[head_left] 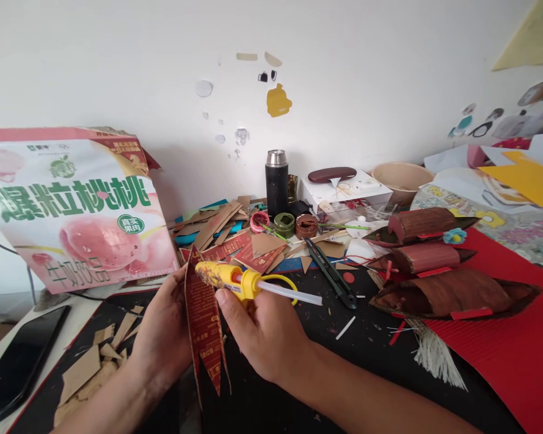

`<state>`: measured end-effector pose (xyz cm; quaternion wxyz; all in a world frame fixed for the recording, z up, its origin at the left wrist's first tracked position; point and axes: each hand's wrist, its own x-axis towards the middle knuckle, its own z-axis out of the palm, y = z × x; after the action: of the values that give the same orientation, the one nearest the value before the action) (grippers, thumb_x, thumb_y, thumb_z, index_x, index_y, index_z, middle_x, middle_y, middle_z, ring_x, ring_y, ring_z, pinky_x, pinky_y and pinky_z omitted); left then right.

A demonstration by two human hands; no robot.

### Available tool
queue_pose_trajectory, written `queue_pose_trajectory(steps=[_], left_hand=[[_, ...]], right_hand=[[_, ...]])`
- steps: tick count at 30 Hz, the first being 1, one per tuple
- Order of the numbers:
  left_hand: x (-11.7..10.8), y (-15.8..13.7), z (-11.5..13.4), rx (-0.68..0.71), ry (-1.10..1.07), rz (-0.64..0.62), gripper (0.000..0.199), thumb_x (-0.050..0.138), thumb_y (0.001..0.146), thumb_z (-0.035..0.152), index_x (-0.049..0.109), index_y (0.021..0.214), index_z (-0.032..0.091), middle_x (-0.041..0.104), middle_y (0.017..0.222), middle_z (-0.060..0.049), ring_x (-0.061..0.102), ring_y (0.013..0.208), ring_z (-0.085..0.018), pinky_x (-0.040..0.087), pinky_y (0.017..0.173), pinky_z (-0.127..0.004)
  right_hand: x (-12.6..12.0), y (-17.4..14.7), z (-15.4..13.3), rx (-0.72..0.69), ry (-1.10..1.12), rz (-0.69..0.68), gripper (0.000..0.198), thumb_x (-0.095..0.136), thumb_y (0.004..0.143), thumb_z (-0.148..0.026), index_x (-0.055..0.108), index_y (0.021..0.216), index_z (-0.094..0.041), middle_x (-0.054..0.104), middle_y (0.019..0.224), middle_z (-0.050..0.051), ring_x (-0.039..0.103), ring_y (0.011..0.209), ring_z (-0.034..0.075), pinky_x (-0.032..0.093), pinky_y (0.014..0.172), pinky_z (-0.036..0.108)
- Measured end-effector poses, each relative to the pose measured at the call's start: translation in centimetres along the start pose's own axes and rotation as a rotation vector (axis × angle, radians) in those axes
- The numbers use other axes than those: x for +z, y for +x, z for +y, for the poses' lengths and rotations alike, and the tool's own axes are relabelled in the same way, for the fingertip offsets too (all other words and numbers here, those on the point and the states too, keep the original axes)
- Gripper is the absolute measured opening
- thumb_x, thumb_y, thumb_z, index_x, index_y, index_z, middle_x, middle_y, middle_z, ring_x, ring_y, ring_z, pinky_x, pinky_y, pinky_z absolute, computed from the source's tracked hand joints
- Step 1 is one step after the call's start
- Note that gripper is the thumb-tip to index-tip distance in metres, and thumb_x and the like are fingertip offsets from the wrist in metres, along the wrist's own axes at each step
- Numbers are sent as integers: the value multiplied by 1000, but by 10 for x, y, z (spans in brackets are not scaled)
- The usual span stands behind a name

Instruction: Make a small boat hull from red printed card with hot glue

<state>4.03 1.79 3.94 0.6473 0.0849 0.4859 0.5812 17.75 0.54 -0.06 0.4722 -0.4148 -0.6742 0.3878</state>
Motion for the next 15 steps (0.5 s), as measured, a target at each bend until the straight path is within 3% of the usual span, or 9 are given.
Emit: queue_pose_trajectory(steps=[5,12,15], left_hand=[[0,0,1,-8,-15,-18,39,40,105,19,74,122,12,84,89,-10,81,84,-26,65,86,-38],[3,-2,3,-37,-71,-18,40,38,107,21,73,126,14,85,93,-8,82,87,-26,63,92,-38],[2,-1,4,-31,-77,-31,41,37,107,20,72,128,14,85,94,-7,82,88,-25,63,94,-37]], right_hand=[[1,0,1,-1,-24,0,37,49,103,-46,72,99,-17,75,88,9,71,81,23,52,77,33],[2,-1,2,17,-62,-11,38,50,102,-47,72,98,-17,76,84,9,72,78,24,53,76,34],[2,-1,3,-3,-73,-12,38,49,104,-46,73,104,-16,78,91,10,74,85,25,54,79,34]])
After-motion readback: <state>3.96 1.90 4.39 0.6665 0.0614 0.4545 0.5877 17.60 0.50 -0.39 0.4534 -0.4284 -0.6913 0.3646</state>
